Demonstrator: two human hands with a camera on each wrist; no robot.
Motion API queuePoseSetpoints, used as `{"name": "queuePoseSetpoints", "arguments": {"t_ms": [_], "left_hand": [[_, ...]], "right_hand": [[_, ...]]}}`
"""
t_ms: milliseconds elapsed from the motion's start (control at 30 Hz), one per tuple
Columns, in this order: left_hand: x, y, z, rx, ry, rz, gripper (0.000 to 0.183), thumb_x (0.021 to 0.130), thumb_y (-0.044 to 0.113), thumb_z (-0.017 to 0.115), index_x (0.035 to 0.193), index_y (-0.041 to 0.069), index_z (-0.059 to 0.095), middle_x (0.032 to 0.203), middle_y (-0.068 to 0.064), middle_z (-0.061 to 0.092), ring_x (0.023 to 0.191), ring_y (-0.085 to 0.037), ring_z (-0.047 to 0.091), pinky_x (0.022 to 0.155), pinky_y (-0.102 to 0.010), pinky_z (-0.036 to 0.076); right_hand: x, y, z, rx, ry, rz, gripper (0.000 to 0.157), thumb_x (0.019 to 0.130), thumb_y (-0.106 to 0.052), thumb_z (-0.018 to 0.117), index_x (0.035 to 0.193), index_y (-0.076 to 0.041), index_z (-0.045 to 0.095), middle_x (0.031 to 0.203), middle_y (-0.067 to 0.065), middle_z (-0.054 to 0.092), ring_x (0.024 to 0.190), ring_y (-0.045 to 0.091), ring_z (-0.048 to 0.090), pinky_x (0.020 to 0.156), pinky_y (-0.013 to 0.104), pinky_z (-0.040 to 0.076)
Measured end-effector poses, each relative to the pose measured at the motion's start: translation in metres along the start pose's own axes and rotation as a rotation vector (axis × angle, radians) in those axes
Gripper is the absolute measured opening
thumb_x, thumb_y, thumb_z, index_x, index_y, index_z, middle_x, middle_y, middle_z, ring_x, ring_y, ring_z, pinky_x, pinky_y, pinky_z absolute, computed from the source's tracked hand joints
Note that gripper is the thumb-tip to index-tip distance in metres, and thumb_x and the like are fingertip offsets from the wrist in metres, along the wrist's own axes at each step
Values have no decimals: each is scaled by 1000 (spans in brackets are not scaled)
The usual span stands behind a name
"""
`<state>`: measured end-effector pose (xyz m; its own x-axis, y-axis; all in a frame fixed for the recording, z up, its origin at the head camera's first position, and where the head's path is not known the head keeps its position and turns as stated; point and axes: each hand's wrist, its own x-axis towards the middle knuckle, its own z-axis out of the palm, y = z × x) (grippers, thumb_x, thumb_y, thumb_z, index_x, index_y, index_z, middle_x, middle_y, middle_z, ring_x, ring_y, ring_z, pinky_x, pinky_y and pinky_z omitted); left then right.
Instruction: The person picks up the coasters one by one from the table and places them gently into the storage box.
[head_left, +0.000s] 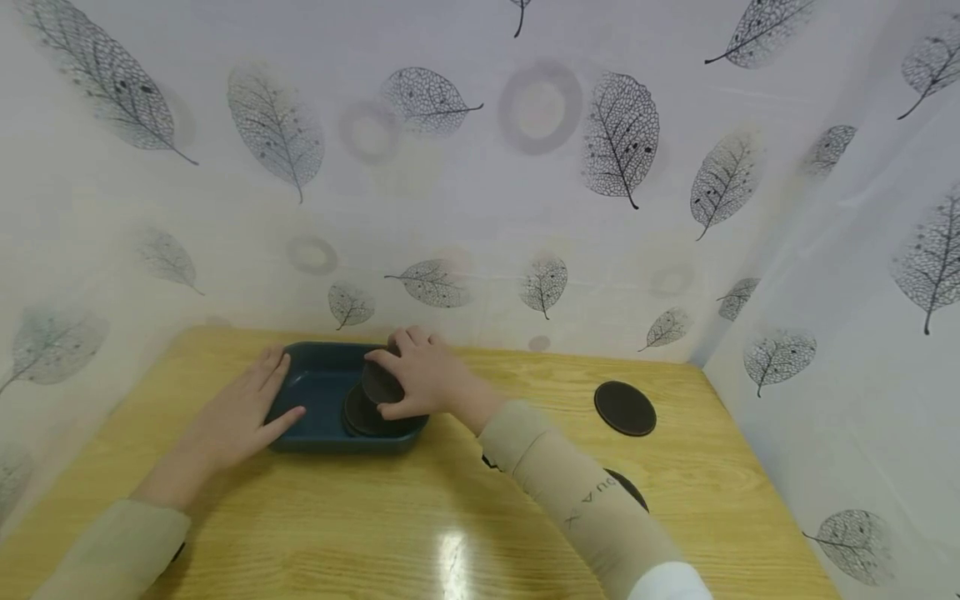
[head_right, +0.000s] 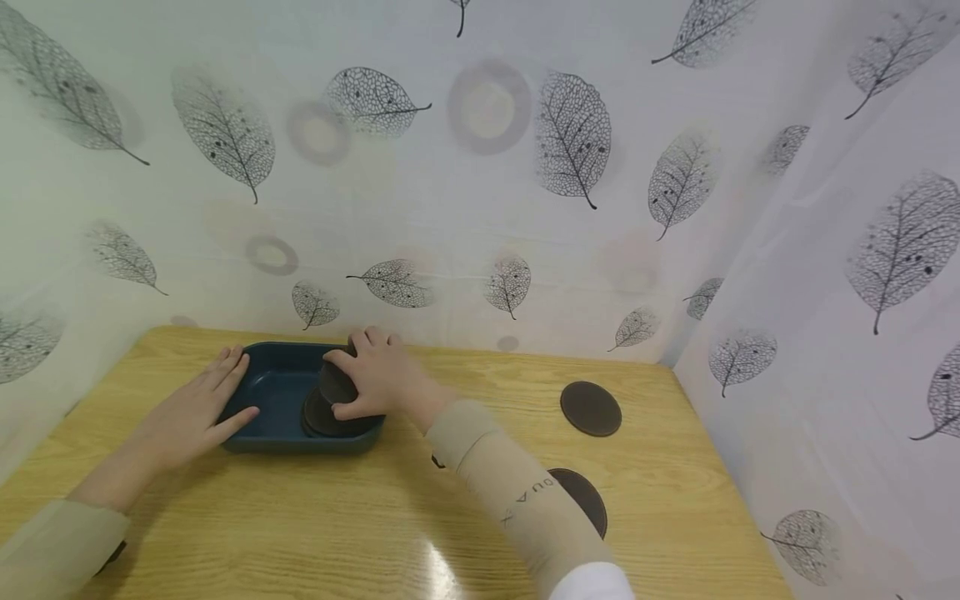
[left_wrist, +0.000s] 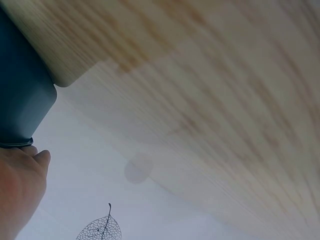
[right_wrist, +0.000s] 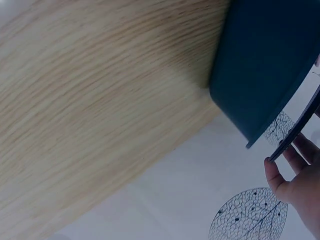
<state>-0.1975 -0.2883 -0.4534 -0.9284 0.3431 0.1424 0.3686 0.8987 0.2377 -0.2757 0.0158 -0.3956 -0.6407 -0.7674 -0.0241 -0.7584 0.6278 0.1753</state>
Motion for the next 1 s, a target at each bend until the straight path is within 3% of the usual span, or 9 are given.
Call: {"name": "queuePoseSetpoints", "arguments": {"t_ms": [400, 700, 1000], "left_hand": [[1, -1, 0, -6, 6, 6, 93, 106, 50, 61, 163, -14, 23, 171, -37, 19, 160, -54, 19, 126, -68, 28], [2, 0, 1, 0, 6, -1, 93, 106, 50, 59, 163, -13, 22, 172, -36, 17, 160, -53, 18, 126, -69, 29], [2, 0, 1, -7, 1, -7, 94, 106, 50, 59, 164, -13, 22, 172, -36, 19, 160, -54, 18, 125, -70, 29]], "right_hand": [[18, -24, 1, -28, -54, -16, 83, 92, -74, 60, 163, -37, 39, 157, 6, 46, 144, 25, 45, 111, 46, 50], [22, -25, 19, -12, -34, -30, 81, 93, -73, 61, 163, -36, 41, 157, 5, 45, 144, 26, 45, 116, 49, 47], [19, -25, 17, -40, -20, -36, 79, 96, -73, 57, 163, -33, 41, 161, 6, 44, 147, 27, 46, 118, 48, 47]]}}
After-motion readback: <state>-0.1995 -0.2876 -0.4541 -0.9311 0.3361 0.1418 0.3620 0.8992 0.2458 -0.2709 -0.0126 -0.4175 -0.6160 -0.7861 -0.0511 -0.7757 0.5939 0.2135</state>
